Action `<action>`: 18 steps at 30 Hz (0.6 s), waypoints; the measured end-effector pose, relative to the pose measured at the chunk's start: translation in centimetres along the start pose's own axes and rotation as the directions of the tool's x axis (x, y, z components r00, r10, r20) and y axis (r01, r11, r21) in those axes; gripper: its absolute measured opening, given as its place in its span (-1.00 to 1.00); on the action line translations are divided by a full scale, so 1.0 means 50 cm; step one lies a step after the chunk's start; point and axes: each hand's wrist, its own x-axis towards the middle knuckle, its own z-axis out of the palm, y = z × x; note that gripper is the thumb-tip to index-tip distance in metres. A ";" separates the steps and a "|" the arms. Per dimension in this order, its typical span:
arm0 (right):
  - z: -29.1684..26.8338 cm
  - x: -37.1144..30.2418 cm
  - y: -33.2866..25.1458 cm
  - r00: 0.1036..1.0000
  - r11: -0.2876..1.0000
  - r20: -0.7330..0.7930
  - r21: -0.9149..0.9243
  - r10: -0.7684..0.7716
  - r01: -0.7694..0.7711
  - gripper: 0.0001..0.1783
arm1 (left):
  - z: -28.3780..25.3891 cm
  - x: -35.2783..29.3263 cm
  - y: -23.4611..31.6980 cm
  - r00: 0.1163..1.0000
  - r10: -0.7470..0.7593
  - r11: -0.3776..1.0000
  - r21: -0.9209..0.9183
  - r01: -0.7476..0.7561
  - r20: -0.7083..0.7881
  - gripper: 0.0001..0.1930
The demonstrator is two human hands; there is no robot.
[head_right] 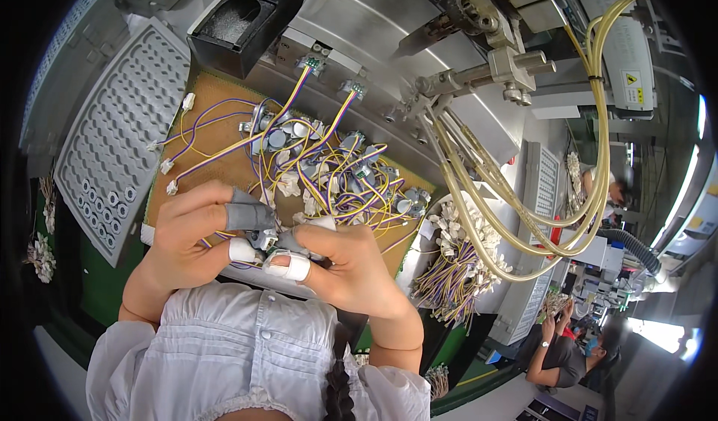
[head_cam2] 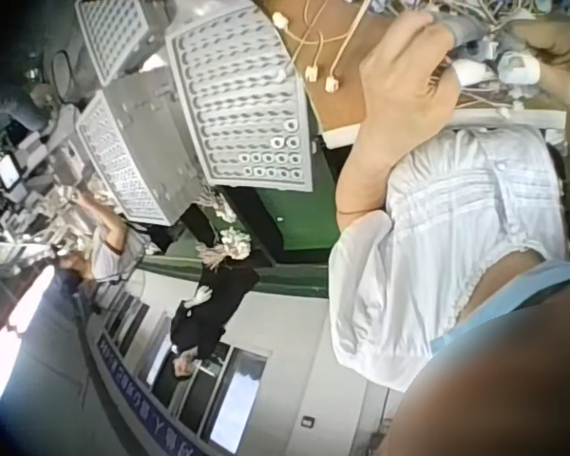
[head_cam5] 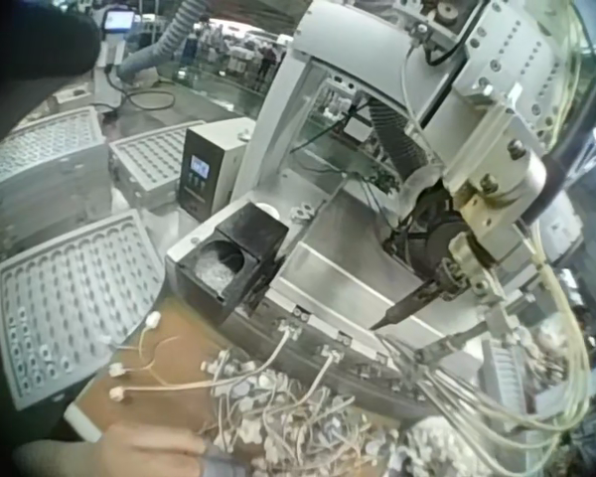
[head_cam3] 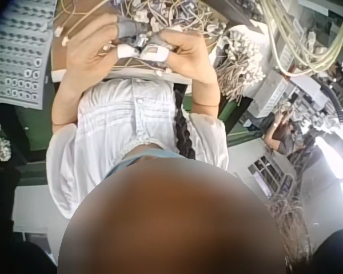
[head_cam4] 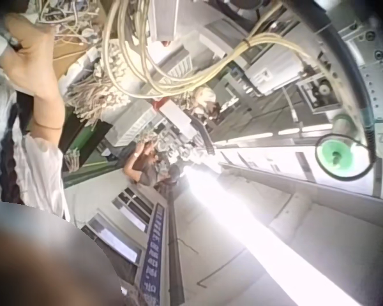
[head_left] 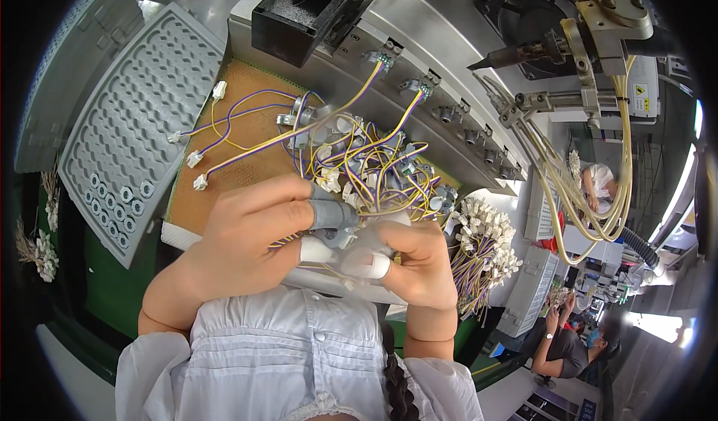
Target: The person assembles electronic wire harnesses by hand, connecting wire bundles to connectors and electronic components, then checks the completed harnesses using a test fixture.
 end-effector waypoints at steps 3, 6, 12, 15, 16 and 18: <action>0.004 -0.001 0.001 1.000 1.000 -0.017 0.001 0.003 -0.003 -0.64 | -0.001 0.000 -0.002 0.999 0.032 0.999 0.041 -0.032 0.011 -0.65; 0.004 -0.003 0.003 1.000 0.999 -0.024 -0.035 -0.015 0.014 -0.64 | 0.000 -0.001 -0.004 1.000 0.013 0.999 0.033 -0.014 0.027 -0.70; -0.012 -0.004 0.005 0.996 0.997 -0.037 -0.011 -0.081 0.080 -0.65 | 0.004 -0.008 -0.005 0.984 -0.167 0.962 -0.211 0.175 0.055 -0.74; -0.013 -0.002 0.004 0.994 0.992 -0.005 -0.053 -0.112 0.112 -0.64 | 0.005 -0.009 -0.005 0.986 -0.156 0.971 -0.172 0.164 0.059 -0.74; -0.011 -0.001 0.001 0.995 0.993 -0.005 -0.060 -0.100 0.100 -0.64 | 0.006 -0.008 -0.005 0.988 -0.143 0.973 -0.172 0.151 0.059 -0.74; -0.009 0.001 -0.004 0.996 0.993 -0.019 -0.071 -0.092 0.090 -0.63 | 0.007 -0.006 -0.006 0.991 -0.125 0.980 -0.152 0.129 0.039 -0.74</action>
